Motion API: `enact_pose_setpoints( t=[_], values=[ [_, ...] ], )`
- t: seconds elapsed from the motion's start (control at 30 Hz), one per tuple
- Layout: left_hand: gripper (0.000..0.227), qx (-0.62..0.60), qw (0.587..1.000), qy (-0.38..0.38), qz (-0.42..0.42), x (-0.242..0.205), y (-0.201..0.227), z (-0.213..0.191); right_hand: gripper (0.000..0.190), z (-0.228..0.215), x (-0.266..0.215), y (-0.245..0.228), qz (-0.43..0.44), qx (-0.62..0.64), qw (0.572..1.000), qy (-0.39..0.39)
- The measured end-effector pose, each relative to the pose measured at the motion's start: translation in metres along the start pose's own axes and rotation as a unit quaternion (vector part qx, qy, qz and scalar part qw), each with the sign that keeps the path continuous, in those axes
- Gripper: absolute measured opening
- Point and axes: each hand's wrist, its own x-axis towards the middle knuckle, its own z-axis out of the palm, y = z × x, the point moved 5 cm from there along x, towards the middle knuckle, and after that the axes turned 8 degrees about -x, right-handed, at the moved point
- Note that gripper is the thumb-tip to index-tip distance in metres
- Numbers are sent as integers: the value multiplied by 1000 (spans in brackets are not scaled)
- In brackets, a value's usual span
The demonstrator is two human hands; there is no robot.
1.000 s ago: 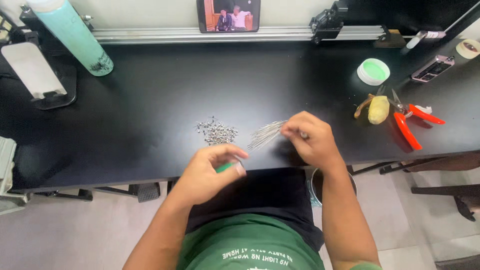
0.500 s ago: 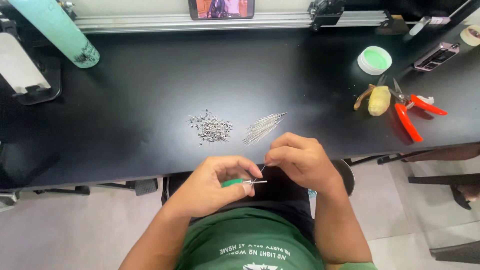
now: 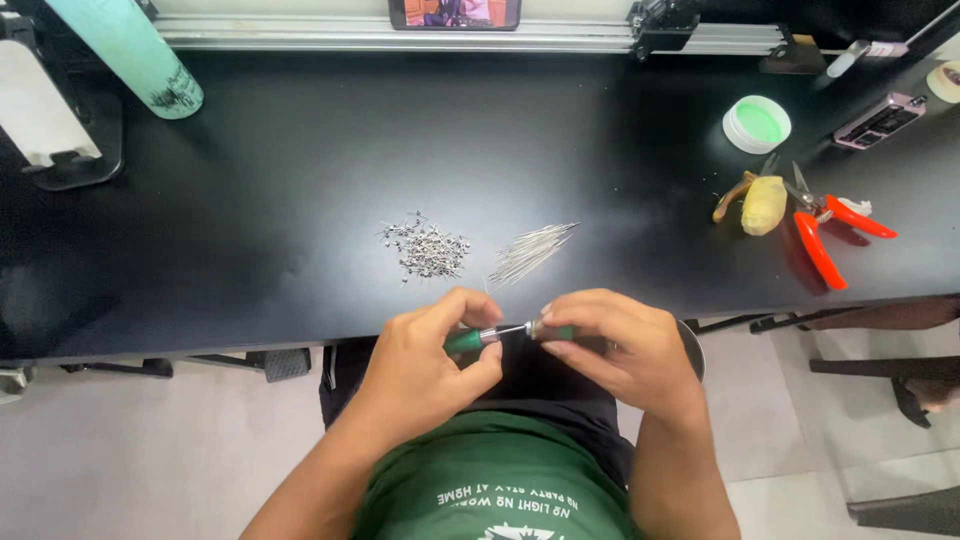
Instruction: The person repeatedly picks up small metal fasteners and thin metal rods from a black table and inserts the rods into the fasteners using a green-handled tool. The person continues this repetitive assembly process throughout the clip.
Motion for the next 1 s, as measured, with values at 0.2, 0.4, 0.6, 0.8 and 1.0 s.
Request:
enact_pose_setpoints(
  t=[0.2, 0.4, 0.6, 0.8, 1.0],
  values=[
    [24, -43, 999, -26, 16, -1, -3, 4, 10, 5, -5, 1, -40, 19, 999, -22],
    [25, -172, 981, -95, 12, -1, -13, 8, 16, 9, 3, -20, -112, 89, 989, 40],
    [28, 57, 969, -16, 239, -10, 1, 9, 49, 29, -15, 23, 26, 9, 999, -28],
    [25, 149, 951, -31, 269, -13, -5, 11, 29, 20, 1, -3, 41, -18, 997, -57],
    [51, 86, 966, -1, 243, -13, 1, 8, 18, 27, -15, 9, -3, 60, 998, -8]
  ],
)
